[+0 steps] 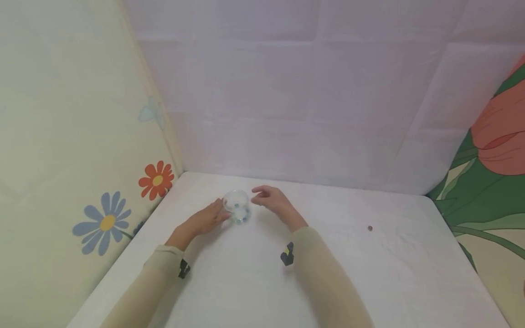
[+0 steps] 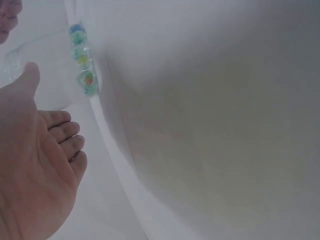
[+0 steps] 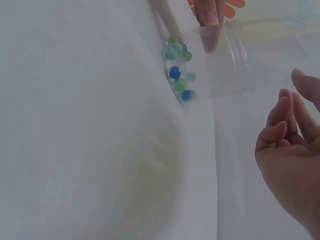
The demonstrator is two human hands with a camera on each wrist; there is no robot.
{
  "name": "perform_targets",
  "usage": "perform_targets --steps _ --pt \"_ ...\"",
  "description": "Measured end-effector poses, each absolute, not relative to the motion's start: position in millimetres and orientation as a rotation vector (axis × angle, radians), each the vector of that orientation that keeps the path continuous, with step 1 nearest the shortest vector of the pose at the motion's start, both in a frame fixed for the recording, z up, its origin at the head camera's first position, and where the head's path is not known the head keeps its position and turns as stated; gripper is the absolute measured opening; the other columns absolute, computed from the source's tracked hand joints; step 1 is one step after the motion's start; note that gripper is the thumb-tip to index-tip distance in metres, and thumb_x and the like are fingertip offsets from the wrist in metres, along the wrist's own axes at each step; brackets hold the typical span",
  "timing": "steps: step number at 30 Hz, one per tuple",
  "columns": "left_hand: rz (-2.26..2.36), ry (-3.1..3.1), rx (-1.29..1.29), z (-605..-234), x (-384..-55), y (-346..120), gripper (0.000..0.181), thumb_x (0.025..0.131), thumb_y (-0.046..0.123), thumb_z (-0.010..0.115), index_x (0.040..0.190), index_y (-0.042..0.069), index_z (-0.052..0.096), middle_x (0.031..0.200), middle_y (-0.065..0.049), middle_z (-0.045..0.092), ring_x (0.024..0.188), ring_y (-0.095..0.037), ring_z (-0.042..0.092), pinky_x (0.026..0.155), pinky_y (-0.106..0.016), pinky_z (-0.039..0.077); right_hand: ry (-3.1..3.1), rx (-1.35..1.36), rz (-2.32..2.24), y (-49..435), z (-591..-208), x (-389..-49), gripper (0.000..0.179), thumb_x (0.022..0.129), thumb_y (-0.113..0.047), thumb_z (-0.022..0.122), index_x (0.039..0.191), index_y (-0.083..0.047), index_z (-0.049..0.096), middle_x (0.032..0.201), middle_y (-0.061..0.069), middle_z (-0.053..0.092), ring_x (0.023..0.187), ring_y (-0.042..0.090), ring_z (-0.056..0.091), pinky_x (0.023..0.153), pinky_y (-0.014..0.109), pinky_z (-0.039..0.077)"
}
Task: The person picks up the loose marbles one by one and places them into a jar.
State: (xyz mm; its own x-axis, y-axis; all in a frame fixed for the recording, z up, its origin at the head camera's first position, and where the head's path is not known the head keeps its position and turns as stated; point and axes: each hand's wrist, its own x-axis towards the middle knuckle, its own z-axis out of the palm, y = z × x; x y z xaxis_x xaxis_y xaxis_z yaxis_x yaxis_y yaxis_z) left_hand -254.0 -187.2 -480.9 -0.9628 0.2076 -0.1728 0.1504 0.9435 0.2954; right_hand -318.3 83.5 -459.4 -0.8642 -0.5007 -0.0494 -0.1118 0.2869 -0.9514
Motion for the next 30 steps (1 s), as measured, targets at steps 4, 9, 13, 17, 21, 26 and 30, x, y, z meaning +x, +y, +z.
perform_targets --steps 4,9,13,17,21,26,30 --pt "0.421 2.906 0.299 -483 -256 -189 0.082 0.107 0.056 0.034 0.159 -0.005 0.017 0.167 -0.021 0.015 0.155 -0.036 0.012 0.126 -0.049 0.015 2.217 -0.614 -1.601 106 -457 -316 0.042 0.097 -0.026 0.07 0.136 -0.014 0.062 0.113 0.006 0.07 0.103 0.025 0.06 0.1 0.058 0.046" --pt "0.457 2.899 0.302 -485 -255 -191 0.085 0.106 0.059 0.034 0.159 -0.005 0.018 0.167 -0.021 0.015 0.155 -0.037 0.012 0.125 -0.05 0.016 2.253 -0.647 -1.58 137 -460 -313 0.046 0.098 -0.026 0.07 0.138 -0.008 0.06 0.111 0.007 0.069 0.1 0.024 0.061 0.094 0.055 0.049" --pt "0.463 2.899 0.307 -484 -254 -192 0.085 0.106 0.059 0.035 0.159 -0.005 0.018 0.167 -0.021 0.015 0.155 -0.037 0.013 0.125 -0.05 0.016 2.299 -0.635 -1.558 166 -465 -311 0.049 0.098 -0.026 0.069 0.141 -0.005 0.057 0.113 0.008 0.069 0.1 0.021 0.06 0.091 0.05 0.05" --pt "0.453 2.905 0.316 -485 -255 -193 0.084 0.106 0.058 0.035 0.159 -0.005 0.018 0.167 -0.021 0.016 0.155 -0.037 0.012 0.125 -0.05 0.016 2.347 -0.587 -1.553 196 -472 -309 0.049 0.099 -0.026 0.068 0.141 -0.005 0.056 0.115 0.01 0.068 0.102 0.022 0.06 0.093 0.051 0.05" --pt "0.462 2.908 0.311 -486 -255 -192 0.082 0.106 0.057 0.036 0.159 -0.005 0.019 0.167 -0.021 0.016 0.155 -0.036 0.013 0.125 -0.05 0.016 2.41 -0.527 -1.522 224 -477 -306 0.05 0.099 -0.028 0.067 0.142 -0.005 0.055 0.117 0.01 0.067 0.105 0.023 0.06 0.093 0.048 0.051" --pt "0.46 2.908 0.303 -488 -256 -192 0.082 0.107 0.056 0.035 0.159 -0.005 0.018 0.167 -0.021 0.016 0.155 -0.036 0.013 0.126 -0.049 0.016 2.47 -0.478 -1.481 255 -478 -301 0.051 0.101 -0.029 0.065 0.143 -0.004 0.053 0.121 0.013 0.066 0.108 0.024 0.06 0.09 0.039 0.051" --pt "0.465 2.905 0.308 -486 -255 -191 0.081 0.107 0.054 0.036 0.158 -0.006 0.019 0.167 -0.022 0.016 0.155 -0.036 0.012 0.126 -0.049 0.015 2.518 -0.433 -1.449 276 -479 -297 0.052 0.101 -0.03 0.065 0.144 -0.004 0.053 0.121 0.013 0.065 0.108 0.025 0.06 0.088 0.037 0.051"
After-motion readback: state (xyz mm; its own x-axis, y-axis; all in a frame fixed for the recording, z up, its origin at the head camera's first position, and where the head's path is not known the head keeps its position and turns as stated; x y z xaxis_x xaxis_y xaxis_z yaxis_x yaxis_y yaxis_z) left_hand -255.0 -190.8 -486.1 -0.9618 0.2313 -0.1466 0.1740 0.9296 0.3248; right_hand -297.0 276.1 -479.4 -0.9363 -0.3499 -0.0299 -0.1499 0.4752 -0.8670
